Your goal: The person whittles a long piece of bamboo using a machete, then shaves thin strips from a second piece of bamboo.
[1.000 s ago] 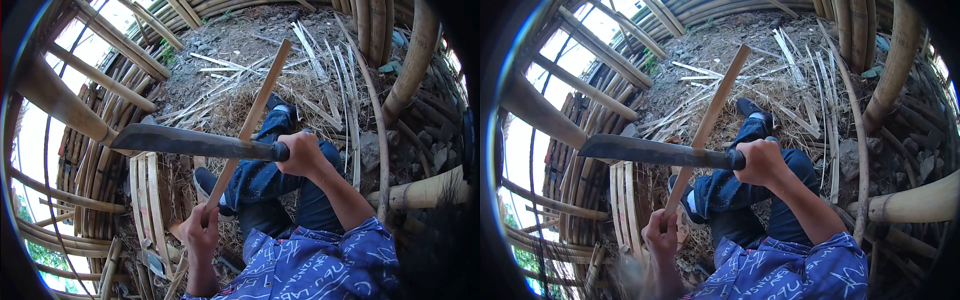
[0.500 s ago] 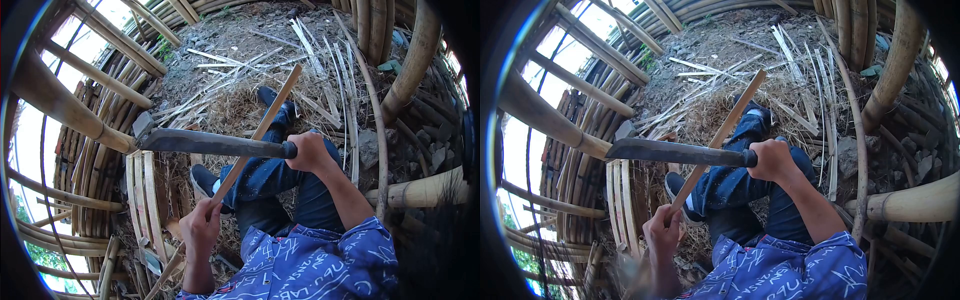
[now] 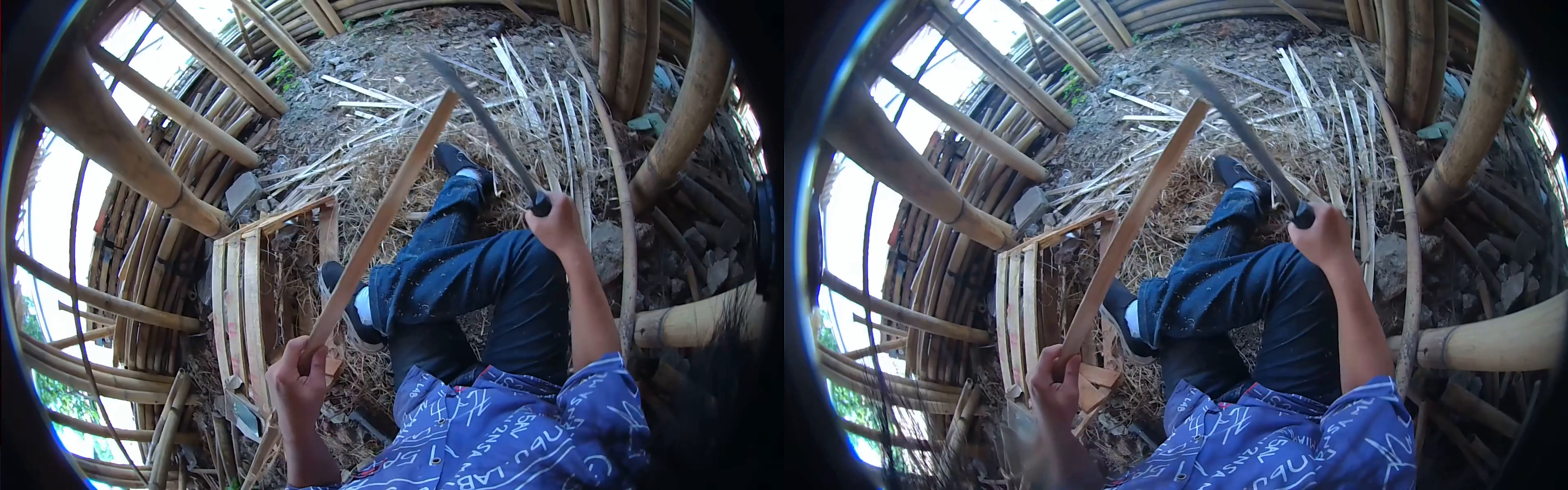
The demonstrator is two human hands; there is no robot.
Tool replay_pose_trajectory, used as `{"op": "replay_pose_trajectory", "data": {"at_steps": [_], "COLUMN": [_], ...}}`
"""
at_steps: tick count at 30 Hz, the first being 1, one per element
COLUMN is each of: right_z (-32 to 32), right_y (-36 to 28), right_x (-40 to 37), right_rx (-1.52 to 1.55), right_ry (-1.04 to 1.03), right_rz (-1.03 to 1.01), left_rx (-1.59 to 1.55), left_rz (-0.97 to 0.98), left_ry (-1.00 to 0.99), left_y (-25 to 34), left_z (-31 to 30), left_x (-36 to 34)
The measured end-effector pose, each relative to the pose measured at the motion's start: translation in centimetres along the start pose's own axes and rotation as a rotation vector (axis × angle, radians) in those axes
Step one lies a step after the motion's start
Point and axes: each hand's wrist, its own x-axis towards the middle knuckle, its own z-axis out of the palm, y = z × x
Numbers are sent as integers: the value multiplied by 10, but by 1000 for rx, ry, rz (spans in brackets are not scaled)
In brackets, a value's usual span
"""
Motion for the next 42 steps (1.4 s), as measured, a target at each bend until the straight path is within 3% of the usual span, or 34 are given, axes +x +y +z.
{"op": "replay_pose_trajectory", "data": {"at_steps": [2, 6, 8, 12, 14, 16, 20, 23, 28, 35, 39, 42], "right_z": [0, -9, -12, -7, -6, -2, -4, -15, -42, -75, -78, -74], "right_y": [-10, -41, -52, -45, -40, -36, -42, -47, -51, -7, 11, 30], "right_x": [-10, -36, -46, -43, -44, -51, -73, -87, -98, -115, -120, -124], "right_rx": [100, 49, 117, 266, 346, 563, 693, 571, 268, 9, 16, -76], "right_ry": [-52, -61, -129, -59, -61, -51, -14, -95, -286, -370, -267, -306], "right_rz": [48, -1, 46, 79, 30, 154, 240, 122, -47, 158, 186, 222], "left_rx": [-30, -10, -10, -15, -11, -56, -116, -141, -246, -254, -132, -106], "left_rz": [-29, 94, 22, 28, -8, -11, -24, 118, 142, 243, 297, 330], "left_ry": [-14, -67, -120, -97, -214, -209, -310, -375, -422, -583, -568, -529], "left_y": [12, 12, 20, 16, 16, 4, 5, 1, 17, 62, 69, 66], "left_z": [1, 14, 11, 11, 15, 32, 68, 113, 174, 228, 254, 261], "left_x": [1, 11, 13, 15, 18, 21, 24, 22, 9, -30, -41, -38]}}
